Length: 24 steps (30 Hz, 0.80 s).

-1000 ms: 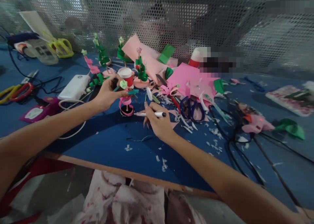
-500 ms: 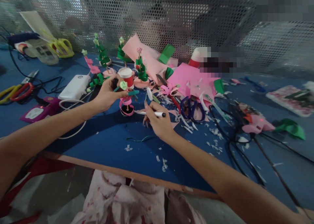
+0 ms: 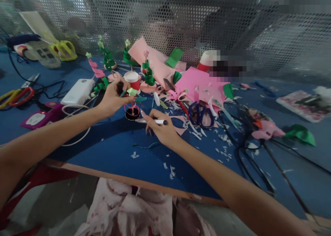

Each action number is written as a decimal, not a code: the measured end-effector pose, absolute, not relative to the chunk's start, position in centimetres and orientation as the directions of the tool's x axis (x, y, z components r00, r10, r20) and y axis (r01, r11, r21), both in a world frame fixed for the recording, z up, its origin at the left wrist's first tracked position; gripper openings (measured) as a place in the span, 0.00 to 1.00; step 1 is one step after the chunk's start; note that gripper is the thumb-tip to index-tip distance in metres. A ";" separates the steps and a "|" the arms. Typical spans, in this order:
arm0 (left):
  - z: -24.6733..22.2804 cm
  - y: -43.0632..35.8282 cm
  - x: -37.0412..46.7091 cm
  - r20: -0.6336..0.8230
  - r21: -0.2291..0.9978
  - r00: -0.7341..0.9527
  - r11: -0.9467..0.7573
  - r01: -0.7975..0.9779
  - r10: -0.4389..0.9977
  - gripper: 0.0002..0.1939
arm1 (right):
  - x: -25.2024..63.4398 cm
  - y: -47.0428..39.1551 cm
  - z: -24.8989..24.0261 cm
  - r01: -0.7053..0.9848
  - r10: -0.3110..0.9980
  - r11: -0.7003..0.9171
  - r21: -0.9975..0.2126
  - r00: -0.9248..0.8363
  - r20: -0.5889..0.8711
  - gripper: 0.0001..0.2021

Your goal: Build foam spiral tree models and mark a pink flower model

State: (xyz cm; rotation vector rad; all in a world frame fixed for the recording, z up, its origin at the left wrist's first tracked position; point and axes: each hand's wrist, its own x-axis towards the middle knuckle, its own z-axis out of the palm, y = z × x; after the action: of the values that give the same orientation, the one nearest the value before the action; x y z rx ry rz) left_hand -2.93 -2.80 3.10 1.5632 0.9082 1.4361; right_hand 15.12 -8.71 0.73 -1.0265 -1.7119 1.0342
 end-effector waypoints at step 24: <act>3.1 -1.4 -3.7 0.445 0.895 -0.052 -0.446 0.011 0.894 0.27 | 14.9 -8.0 0.6 0.136 0.958 0.264 -0.955 -0.155 0.243 0.18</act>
State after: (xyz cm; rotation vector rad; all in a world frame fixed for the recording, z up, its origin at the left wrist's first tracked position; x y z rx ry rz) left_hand -3.66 -1.42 3.10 1.5151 0.9935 1.5851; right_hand 14.89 -7.99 0.55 -1.0560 -1.5358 1.0332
